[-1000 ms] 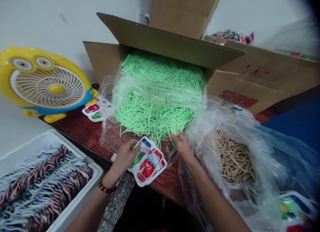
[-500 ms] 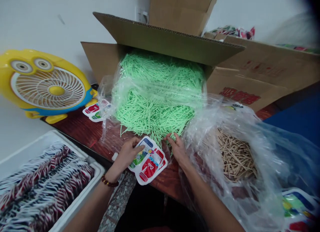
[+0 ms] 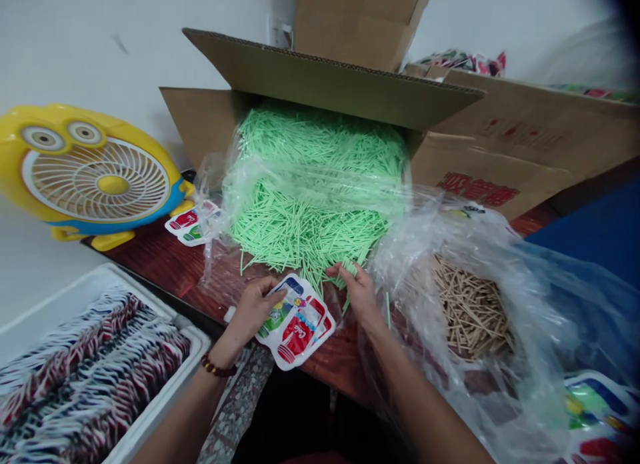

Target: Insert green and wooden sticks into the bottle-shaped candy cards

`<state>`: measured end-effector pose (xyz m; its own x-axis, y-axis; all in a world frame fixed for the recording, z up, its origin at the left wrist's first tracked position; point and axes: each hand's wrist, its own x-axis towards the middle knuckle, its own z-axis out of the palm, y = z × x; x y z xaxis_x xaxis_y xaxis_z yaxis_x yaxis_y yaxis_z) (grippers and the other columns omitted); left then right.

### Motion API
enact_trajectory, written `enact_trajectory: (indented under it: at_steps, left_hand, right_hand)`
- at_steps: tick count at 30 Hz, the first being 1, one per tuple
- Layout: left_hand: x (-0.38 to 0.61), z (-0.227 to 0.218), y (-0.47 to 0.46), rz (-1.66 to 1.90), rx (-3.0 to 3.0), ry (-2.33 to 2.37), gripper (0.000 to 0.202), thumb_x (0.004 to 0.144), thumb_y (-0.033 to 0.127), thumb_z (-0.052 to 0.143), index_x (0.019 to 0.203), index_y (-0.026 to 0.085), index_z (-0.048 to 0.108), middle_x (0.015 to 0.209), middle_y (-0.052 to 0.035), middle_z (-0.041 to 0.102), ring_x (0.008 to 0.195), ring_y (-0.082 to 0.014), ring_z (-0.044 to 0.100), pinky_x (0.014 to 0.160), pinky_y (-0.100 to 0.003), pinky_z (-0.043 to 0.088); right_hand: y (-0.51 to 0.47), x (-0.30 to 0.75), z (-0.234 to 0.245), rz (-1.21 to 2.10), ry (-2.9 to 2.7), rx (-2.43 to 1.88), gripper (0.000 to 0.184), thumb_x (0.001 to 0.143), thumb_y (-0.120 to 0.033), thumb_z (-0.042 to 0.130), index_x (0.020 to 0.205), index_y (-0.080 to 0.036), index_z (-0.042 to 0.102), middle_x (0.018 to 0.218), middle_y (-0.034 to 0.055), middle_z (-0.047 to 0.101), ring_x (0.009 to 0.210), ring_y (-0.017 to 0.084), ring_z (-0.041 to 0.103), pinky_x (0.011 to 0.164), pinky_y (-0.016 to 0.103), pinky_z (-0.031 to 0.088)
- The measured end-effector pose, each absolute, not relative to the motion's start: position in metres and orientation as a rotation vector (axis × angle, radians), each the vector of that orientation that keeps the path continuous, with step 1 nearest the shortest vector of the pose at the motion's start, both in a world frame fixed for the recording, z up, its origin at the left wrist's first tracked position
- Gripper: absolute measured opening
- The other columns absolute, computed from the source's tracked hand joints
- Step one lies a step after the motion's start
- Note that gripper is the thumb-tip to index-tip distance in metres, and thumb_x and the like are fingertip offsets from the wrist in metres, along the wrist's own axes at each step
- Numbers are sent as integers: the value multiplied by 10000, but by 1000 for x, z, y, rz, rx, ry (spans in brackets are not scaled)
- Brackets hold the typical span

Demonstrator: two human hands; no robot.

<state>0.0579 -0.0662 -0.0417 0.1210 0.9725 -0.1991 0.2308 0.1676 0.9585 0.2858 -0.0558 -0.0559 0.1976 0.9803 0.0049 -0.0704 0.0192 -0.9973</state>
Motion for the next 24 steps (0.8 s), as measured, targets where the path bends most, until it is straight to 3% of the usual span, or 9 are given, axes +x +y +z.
enact_trajectory:
  at_steps: [7,12,16,21,24]
  left_hand:
    - [59,-41,-66,834,1203,1336,278,701,433,690,765,163,671,644,1,692,521,-158,594,511,-243,444]
    - [57,-44,-67,841,1272,1369,255,707,423,689,742,172,663,638,9,685,543,-160,600,519,-236,444]
    - [56,-43,-68,828,1296,1374,262,719,421,681,754,162,672,655,4,683,555,-155,590,535,-237,446]
    - [57,-38,-70,837,1281,1334,259,725,420,673,784,167,676,677,9,683,578,-160,597,552,-242,454]
    - [57,-39,-69,843,1294,1334,256,722,423,680,763,171,661,687,8,684,597,-162,605,556,-240,459]
  right_hand:
    - [-39,293,-42,1370,-753,-1154,370,641,-491,742,839,-201,625,803,52,737,787,256,691,732,404,530]
    - [-40,296,-53,1154,-1130,-1309,269,717,-487,679,752,-225,627,738,15,723,724,218,658,703,361,521]
    - [-41,298,-52,1190,-1099,-1321,279,741,-494,647,768,-219,610,728,13,704,703,212,651,652,346,518]
    - [-58,290,-46,1053,-1121,-1223,261,846,-473,541,824,-222,605,769,2,693,761,183,626,812,334,467]
    - [-74,283,-53,1010,-1163,-1293,205,869,-431,523,838,-237,579,789,-11,681,769,177,601,820,317,441]
